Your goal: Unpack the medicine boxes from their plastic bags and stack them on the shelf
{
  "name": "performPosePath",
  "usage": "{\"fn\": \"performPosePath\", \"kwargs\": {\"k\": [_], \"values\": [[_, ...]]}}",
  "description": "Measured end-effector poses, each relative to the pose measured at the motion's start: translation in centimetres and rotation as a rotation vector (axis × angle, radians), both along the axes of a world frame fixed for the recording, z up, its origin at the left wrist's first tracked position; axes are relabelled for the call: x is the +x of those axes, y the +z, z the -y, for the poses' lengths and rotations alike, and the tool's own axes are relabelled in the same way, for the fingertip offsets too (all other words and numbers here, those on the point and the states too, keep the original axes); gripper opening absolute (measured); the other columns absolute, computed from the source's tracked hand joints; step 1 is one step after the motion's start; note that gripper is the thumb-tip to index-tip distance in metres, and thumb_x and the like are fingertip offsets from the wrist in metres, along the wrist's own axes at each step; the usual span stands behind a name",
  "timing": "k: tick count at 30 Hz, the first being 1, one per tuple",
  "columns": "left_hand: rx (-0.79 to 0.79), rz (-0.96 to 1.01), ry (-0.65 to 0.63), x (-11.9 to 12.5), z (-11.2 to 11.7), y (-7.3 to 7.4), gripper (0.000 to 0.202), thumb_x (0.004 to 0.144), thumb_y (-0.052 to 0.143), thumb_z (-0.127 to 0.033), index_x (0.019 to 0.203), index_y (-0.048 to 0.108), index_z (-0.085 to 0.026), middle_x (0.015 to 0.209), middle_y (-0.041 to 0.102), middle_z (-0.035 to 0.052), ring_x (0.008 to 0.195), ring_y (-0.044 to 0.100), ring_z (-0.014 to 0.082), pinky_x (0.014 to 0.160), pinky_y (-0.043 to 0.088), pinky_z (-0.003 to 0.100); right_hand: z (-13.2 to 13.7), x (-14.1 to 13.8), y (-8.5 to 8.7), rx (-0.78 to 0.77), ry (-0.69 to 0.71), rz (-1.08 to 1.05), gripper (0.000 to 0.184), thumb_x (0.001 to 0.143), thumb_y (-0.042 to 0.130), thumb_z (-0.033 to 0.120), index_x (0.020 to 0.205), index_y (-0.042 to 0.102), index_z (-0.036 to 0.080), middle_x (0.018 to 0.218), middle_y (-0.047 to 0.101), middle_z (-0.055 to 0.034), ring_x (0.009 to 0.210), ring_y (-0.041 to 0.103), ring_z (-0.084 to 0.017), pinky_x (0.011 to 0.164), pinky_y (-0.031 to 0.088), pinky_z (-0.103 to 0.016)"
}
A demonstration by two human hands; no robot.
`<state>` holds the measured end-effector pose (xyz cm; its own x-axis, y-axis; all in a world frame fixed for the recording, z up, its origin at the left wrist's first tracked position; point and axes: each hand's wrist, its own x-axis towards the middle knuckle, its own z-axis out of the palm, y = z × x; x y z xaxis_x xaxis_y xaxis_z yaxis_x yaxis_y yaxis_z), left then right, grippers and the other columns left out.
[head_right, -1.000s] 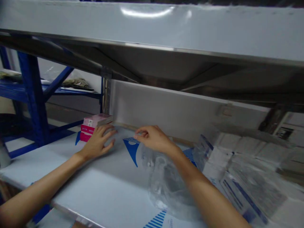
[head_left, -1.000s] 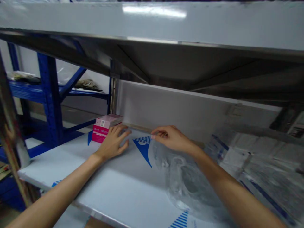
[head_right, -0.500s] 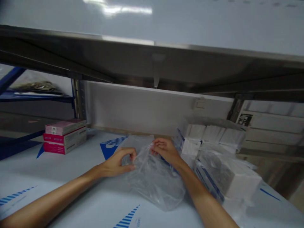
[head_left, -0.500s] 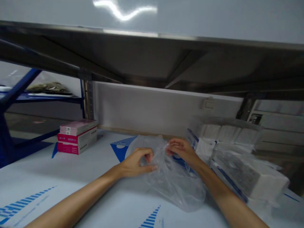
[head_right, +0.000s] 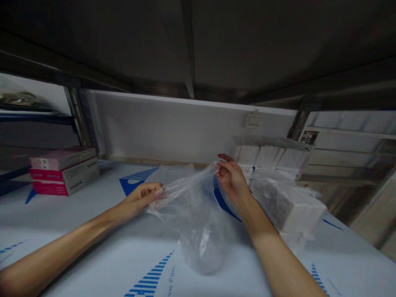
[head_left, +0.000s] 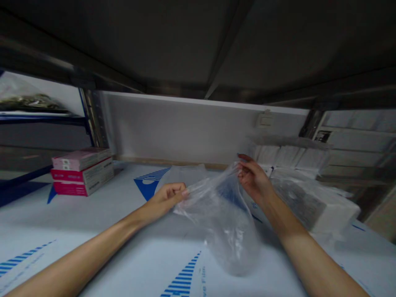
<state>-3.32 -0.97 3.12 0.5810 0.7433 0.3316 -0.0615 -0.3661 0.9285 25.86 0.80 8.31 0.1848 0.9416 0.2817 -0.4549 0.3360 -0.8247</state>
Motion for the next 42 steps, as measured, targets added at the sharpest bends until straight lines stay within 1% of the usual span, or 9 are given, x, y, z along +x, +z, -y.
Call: {"fn": "performPosePath", "kwargs": {"k": [7,11,15,19,26,34,37,40,42], "values": [[-0.073,0.025,-0.015,-2.0,-1.1,0.9,0.044,0.086,0.07,-0.055,0.068,0.059,-0.016,0.07,0.053,-0.0027,0.064,0.047,0.0091,0.06,0.037,0.021,0.2,0.4,0.3,0.119,-0.09,-0.08,0.022,0.056,0.07,0.015,0.077,0.074,0.022,0.074,0.073,0.0,0.072,0.067,-0.012,0.066,0.057,-0.02],[-0.162,0.078,-0.057,-2.1,-1.0,1.2,0.041,0.086,0.07,-0.056,0.081,0.063,-0.016,0.081,0.062,0.0001,0.076,0.059,0.0114,0.072,0.047,0.023,0.4,-0.1,0.4,0.204,-0.249,0.082,0.026,0.056,0.078,0.019,0.081,0.075,0.023,0.077,0.075,0.0009,0.071,0.067,-0.013,0.069,0.058,-0.024],[-0.21,0.094,-0.034,-2.2,-1.1,1.5,0.043,0.078,0.081,-0.048,0.07,0.053,-0.017,0.071,0.063,-0.0006,0.07,0.064,0.0115,0.069,0.052,0.024,0.6,-0.5,0.1,0.273,-0.529,0.312,0.024,0.06,0.082,0.027,0.081,0.072,0.021,0.075,0.075,-0.0015,0.066,0.068,-0.017,0.065,0.059,-0.031],[-0.248,0.143,0.027,-2.2,-1.1,1.7,0.046,0.073,0.086,-0.043,0.068,0.047,-0.019,0.064,0.065,-0.0019,0.06,0.066,0.0114,0.063,0.056,0.025,0.8,-0.9,-0.4,0.321,-0.586,0.489,0.023,0.061,0.08,0.025,0.082,0.071,0.021,0.079,0.073,-0.004,0.068,0.067,-0.018,0.065,0.057,-0.032],[-0.229,0.16,0.157,-2.6,-2.0,1.2,0.031,0.07,0.087,-0.028,0.094,0.07,-0.017,0.068,0.07,0.0001,0.056,0.064,0.0111,0.054,0.051,0.022,0.3,0.2,-0.4,0.265,-0.687,0.62,0.021,0.063,0.081,0.036,0.068,0.067,0.022,0.062,0.061,0.0005,0.056,0.054,-0.014,0.054,0.048,-0.029],[-0.34,0.269,0.218,-2.4,-2.1,1.5,0.052,0.069,0.088,-0.026,0.116,0.069,-0.018,0.085,0.074,0.0027,0.078,0.072,0.0143,0.077,0.058,0.025,0.8,-0.5,0.4,0.207,-0.403,0.321,0.036,0.062,0.081,0.033,0.072,0.046,0.027,0.046,0.054,0.0105,0.034,0.047,-0.012,0.037,0.039,-0.025],[-0.348,0.325,0.219,-2.3,-1.9,1.5,0.057,0.071,0.086,-0.027,0.122,0.06,-0.024,0.081,0.071,-0.0012,0.074,0.072,0.0162,0.075,0.062,0.031,1.2,-1.3,0.4,0.125,-0.256,0.211,0.045,0.056,0.087,0.032,0.066,0.045,0.025,0.055,0.065,0.0054,0.047,0.063,-0.014,0.047,0.051,-0.025],[-0.31,0.355,0.268,-2.3,-2.1,1.3,0.039,0.07,0.083,-0.025,0.102,0.061,-0.023,0.081,0.069,-0.0029,0.066,0.068,0.0138,0.067,0.062,0.03,1.3,-1.9,0.1,0.059,-0.113,0.234,0.039,0.056,0.091,0.038,0.066,0.056,0.023,0.076,0.076,-0.0037,0.076,0.075,-0.021,0.07,0.061,-0.03],[-0.277,0.381,0.344,-2.3,-2.5,1.1,0.023,0.068,0.079,-0.021,0.083,0.062,-0.019,0.077,0.066,-0.0037,0.061,0.064,0.0101,0.065,0.06,0.025,1.3,-2.2,-0.3,-0.06,0.011,0.356,0.039,0.064,0.085,0.054,0.067,0.063,0.022,0.077,0.078,-0.0071,0.073,0.075,-0.022,0.067,0.061,-0.032]]}}
